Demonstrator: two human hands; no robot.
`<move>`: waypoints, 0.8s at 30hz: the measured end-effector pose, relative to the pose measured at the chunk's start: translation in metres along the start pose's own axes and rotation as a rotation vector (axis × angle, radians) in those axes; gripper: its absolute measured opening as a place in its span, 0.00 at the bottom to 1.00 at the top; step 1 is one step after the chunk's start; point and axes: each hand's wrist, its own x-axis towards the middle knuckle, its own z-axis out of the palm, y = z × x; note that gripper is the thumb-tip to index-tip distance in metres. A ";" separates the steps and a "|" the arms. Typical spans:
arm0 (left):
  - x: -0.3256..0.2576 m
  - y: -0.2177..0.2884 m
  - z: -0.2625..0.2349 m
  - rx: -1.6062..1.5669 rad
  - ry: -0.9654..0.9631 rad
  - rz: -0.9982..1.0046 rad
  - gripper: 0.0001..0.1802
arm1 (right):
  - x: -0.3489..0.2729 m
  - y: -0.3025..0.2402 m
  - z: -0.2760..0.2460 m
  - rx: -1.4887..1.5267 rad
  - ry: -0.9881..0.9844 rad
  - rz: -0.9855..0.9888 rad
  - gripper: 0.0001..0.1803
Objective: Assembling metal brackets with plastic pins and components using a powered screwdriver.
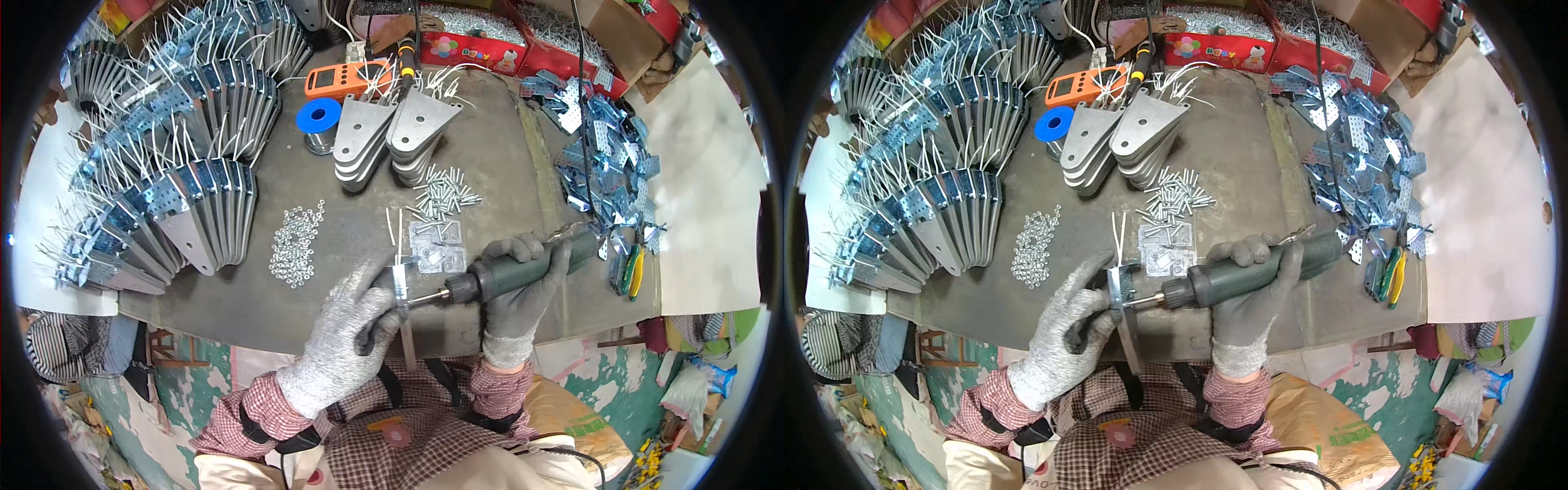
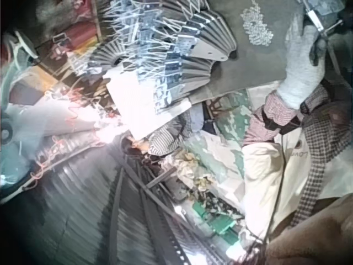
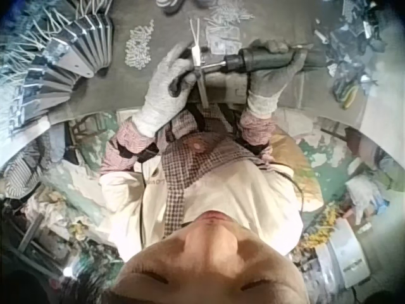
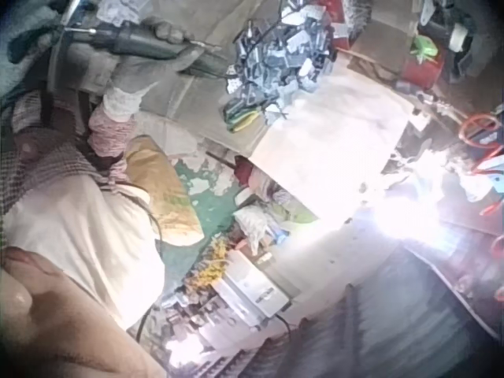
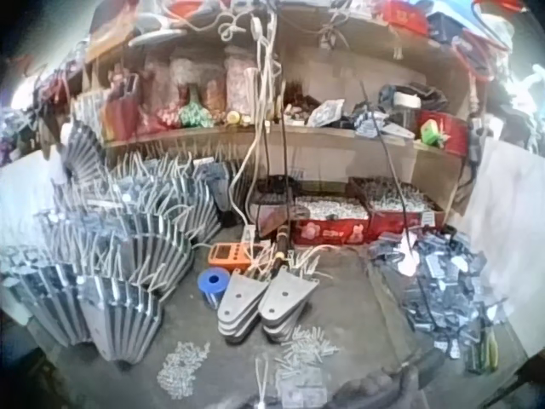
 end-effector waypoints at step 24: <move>-0.020 -0.015 0.010 0.098 0.038 -0.120 0.20 | -0.006 0.012 0.005 -0.470 0.083 -0.269 0.20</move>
